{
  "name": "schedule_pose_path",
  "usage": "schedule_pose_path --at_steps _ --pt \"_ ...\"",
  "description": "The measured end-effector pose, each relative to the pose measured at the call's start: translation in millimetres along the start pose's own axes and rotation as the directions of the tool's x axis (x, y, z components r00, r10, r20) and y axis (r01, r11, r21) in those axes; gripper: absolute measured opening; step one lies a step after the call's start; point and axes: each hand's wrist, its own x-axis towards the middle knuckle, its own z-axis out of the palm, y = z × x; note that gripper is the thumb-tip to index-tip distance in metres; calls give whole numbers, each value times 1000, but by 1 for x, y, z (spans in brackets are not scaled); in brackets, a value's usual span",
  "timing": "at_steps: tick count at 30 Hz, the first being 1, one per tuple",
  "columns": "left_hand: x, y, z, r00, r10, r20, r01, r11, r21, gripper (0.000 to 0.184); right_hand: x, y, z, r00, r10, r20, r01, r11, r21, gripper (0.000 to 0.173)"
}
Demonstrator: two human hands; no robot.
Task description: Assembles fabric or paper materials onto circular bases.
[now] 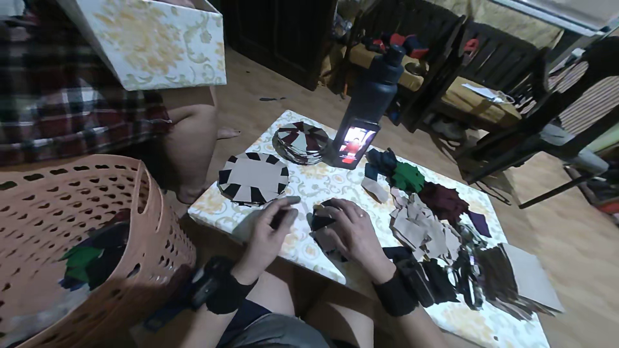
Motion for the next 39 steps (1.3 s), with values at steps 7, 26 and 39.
schedule_pose_path --at_steps 7,26,39 --pt "1 20 -32 931 -329 -155 210 834 -510 31 3 -19 37 956 205 210 -168 969 -181 83" --pt "-32 14 -3 983 -166 80 183 820 -543 65 5 -118 35 923 374 -93 -70 399 914 61" --pt "-44 24 23 965 -222 142 263 859 -439 48 -14 -100 39 840 314 -443 34 783 621 33"
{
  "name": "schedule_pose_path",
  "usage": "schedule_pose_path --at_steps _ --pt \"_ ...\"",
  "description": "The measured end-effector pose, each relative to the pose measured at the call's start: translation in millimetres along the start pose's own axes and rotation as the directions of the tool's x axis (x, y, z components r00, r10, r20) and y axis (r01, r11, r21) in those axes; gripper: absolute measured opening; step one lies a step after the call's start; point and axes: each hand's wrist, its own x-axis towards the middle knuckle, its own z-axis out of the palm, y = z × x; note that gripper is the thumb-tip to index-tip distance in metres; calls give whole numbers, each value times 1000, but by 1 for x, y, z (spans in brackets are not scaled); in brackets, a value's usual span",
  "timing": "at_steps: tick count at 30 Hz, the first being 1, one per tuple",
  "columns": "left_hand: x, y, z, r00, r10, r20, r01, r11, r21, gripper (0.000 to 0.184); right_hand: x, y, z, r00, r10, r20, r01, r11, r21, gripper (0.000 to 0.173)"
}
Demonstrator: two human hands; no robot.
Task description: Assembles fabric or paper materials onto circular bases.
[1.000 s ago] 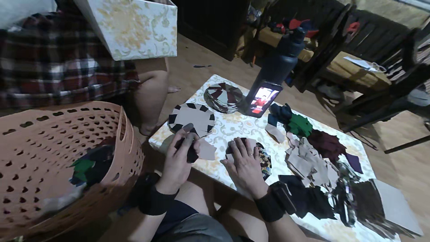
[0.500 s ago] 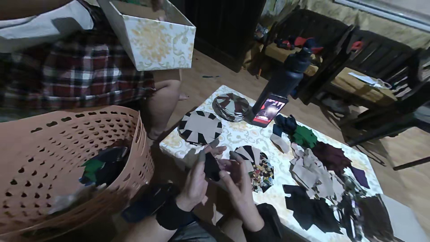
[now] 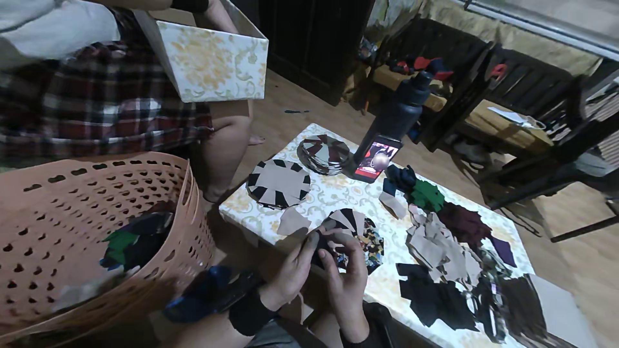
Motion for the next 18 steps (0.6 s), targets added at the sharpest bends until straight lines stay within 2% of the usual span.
schedule_pose_path --at_steps 2,4,8,11,14,18 --pt "-3 2 6 1000 -18 -16 18 999 -42 46 1 1 0 1000 -23 -2 22 994 -108 28" --pt "-5 3 11 998 -69 -9 66 981 -183 45 -1 5 1 999 -49 -3 48 977 -206 25" --pt "-7 5 13 971 -208 121 240 834 -496 58 -6 11 3 995 -90 -44 75 963 -258 19" --pt "-6 7 16 950 -292 107 302 781 -547 58 -9 10 2 994 -93 -55 76 963 -257 14" --pt "-6 5 17 954 -280 108 291 776 -559 58 -9 11 2 993 -100 -58 82 963 -256 14" --pt "-7 3 16 960 -252 123 276 767 -580 57 -8 13 -1 996 -78 -36 65 962 -264 26"
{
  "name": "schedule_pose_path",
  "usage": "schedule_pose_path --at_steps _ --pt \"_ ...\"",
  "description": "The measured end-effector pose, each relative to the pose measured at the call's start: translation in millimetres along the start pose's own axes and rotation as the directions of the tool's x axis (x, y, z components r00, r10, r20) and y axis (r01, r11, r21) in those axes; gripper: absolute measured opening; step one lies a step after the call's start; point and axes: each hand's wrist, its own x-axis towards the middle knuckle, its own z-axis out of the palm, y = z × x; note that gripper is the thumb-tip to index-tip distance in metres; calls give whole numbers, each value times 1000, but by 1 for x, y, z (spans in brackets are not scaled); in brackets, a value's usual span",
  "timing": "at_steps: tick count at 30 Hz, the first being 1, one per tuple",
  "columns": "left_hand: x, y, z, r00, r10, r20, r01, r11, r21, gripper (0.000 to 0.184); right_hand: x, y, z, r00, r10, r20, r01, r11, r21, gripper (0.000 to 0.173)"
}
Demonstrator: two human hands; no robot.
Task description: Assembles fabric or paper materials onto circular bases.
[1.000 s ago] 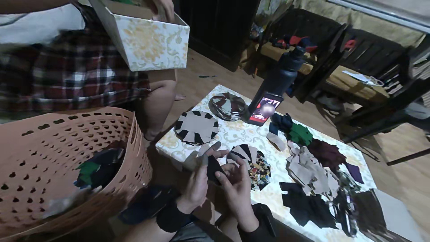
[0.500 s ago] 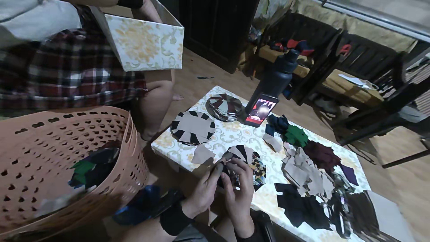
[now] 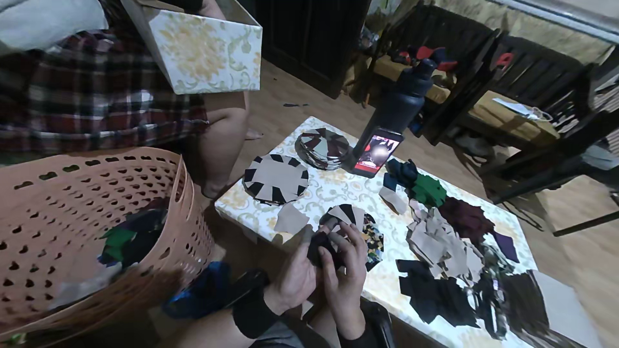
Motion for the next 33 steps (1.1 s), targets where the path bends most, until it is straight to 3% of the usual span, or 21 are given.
schedule_pose_path --at_steps 5,11,17,21,29,33 --pt "0 -1 -3 1000 -7 8 7 1000 -2 57 0 1 -2 999 35 7 -35 998 50 25" --pt "0 -1 -1 1000 -19 -2 19 1000 -23 56 0 3 -4 1000 -28 -3 28 999 26 19" --pt "-5 -1 -1 997 -9 -72 25 977 213 52 1 3 -9 998 -21 57 21 1000 5 23" --pt "-6 -3 -6 998 -24 -59 39 961 272 53 3 4 -13 996 -26 82 28 999 -24 21" --pt "-7 1 -3 991 -129 24 126 986 113 60 3 8 -19 997 -23 79 22 1000 1 24" --pt "-1 0 -3 998 -27 52 24 998 58 38 -1 8 -25 1000 -8 -6 8 1000 26 26"
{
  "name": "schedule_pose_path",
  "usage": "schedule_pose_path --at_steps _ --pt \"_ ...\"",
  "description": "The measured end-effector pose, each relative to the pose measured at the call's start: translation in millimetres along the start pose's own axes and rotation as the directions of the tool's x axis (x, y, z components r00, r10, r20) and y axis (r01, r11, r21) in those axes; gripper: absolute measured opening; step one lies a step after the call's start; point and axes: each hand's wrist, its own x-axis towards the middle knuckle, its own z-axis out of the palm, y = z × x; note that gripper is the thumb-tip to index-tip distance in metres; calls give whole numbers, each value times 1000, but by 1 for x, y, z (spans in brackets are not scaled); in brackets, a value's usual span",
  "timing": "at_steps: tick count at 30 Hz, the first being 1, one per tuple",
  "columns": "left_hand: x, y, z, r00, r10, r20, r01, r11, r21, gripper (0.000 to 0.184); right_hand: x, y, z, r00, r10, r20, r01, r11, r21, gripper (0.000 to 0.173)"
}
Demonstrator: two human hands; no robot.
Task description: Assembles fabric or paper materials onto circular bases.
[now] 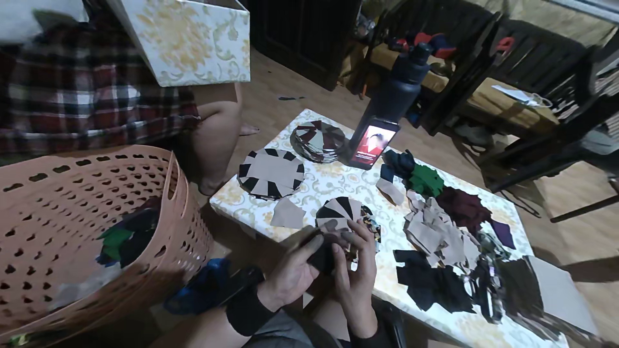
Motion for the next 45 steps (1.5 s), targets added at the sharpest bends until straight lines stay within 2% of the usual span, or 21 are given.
schedule_pose_path --at_steps 5,9,11,13,15,16,19,22,25,29,33,37,42,45 --pt "7 -8 0 974 214 69 -224 946 235 48 -7 -13 -5 997 78 -1 -77 984 158 38" --pt "3 -8 8 981 178 79 -195 920 339 55 -7 -22 4 979 200 30 -193 880 433 42" --pt "-1 -5 11 985 154 72 -170 925 340 60 -7 -22 5 972 236 7 -208 844 494 39" --pt "-8 -3 14 984 179 -26 -160 929 335 46 -6 -23 4 971 238 -17 -197 839 507 35" --pt "-10 -3 14 977 211 -37 -183 911 369 28 -7 -24 2 967 251 -35 -197 834 515 34" --pt "-10 -3 15 975 222 -33 -191 899 394 26 -7 -25 2 966 256 -41 -197 829 523 34" --pt "-7 -4 17 965 255 -66 -204 883 424 27 -11 -27 3 970 237 -52 -176 835 521 34" --pt "-8 -6 17 957 274 -96 -206 873 442 21 -15 -25 6 979 186 -79 -124 862 492 33" --pt "-9 -9 16 956 265 -127 -188 883 430 18 -19 -27 7 978 194 -81 -127 851 509 32" --pt "-6 -9 16 978 180 -109 -131 926 355 21 -21 -27 5 970 227 -88 -148 838 526 32" --pt "-7 -8 13 973 206 -108 -152 915 374 19 -23 -29 8 967 241 -85 -163 837 522 34" --pt "-8 -7 12 977 176 -118 -127 934 335 21 -25 -28 11 965 241 -102 -156 842 517 33" --pt "-6 -8 4 969 242 -41 -215 918 332 18 -28 -32 15 960 262 -96 -173 829 532 35" --pt "-7 -8 3 968 240 -69 -206 923 326 17 -29 -32 16 966 239 -100 -160 852 498 30"
